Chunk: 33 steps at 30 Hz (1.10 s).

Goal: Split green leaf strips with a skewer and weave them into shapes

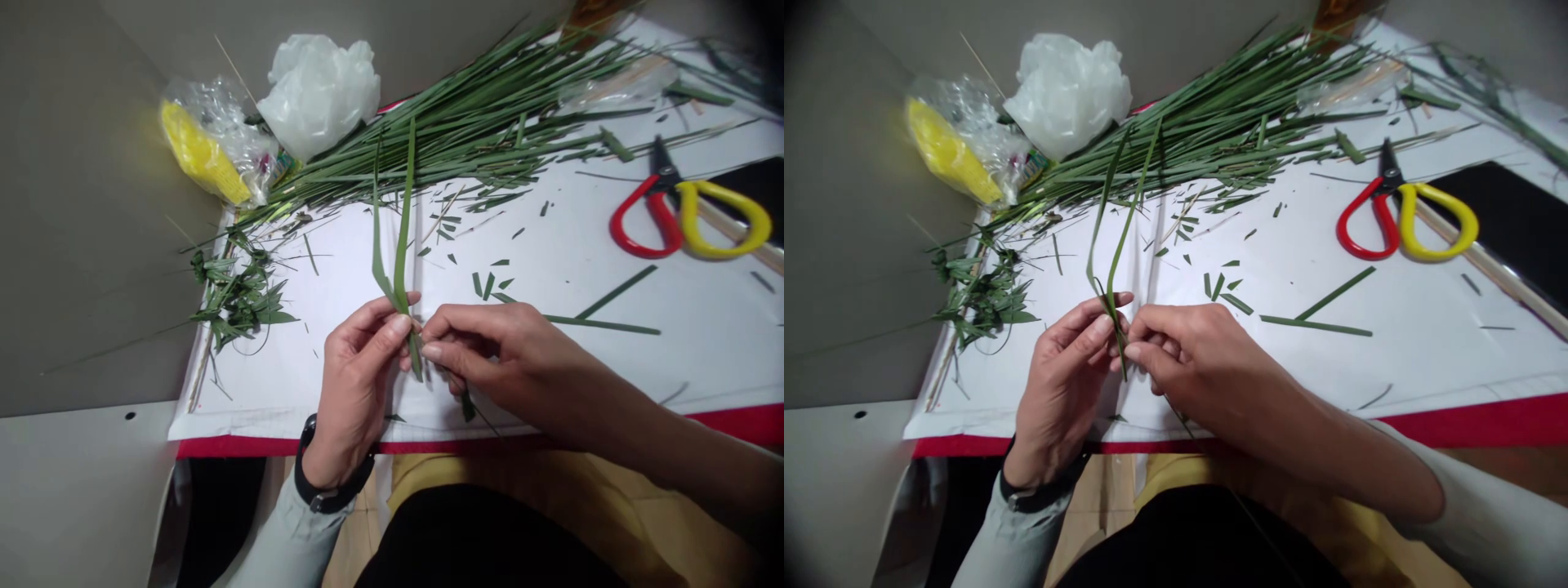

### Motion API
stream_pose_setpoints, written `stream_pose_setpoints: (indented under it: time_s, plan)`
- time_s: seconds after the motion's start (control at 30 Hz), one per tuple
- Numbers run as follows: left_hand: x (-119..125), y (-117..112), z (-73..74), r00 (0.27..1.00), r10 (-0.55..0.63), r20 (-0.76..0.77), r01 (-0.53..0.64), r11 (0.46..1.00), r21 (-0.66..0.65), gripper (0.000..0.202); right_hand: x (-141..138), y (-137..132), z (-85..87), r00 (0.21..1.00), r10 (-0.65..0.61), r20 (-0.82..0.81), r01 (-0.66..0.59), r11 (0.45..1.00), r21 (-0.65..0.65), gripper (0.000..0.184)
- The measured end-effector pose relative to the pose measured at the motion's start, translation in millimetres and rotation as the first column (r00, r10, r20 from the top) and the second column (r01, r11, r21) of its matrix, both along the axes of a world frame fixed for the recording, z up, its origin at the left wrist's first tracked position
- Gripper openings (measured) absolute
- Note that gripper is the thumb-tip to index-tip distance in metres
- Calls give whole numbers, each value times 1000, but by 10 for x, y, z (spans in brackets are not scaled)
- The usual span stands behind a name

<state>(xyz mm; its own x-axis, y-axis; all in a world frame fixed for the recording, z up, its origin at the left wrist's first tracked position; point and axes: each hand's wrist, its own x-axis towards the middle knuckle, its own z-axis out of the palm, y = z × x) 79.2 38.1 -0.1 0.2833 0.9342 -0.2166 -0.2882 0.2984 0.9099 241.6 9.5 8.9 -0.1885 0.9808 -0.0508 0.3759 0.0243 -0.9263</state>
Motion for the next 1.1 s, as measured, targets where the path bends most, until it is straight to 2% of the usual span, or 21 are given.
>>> stream_pose_setpoints:
  time_s: [0.1,0.33,0.67,0.9,1.1]
  plan:
    - [-1,16,-9,1000,-4,26,5,1000,-4,18,9,4,7,999,10,-35,-11,1000,-25,18]
    - [-7,-9,-12,999,-43,-18,43,999,-24,25,1,28,20,999,-13,42,13,1000,-1,19]
    - [-41,28,-10,999,-48,20,49,998,-39,26,5,16,3,998,-55,-11,55,998,-28,16]
    - [-31,28,-12,999,-35,-6,35,999,-32,26,-23,40,37,994,-81,71,83,996,-39,15]
    - [-30,42,-3,1000,-7,-28,6,999,-32,28,-8,25,-30,991,-129,-37,125,987,-99,9]
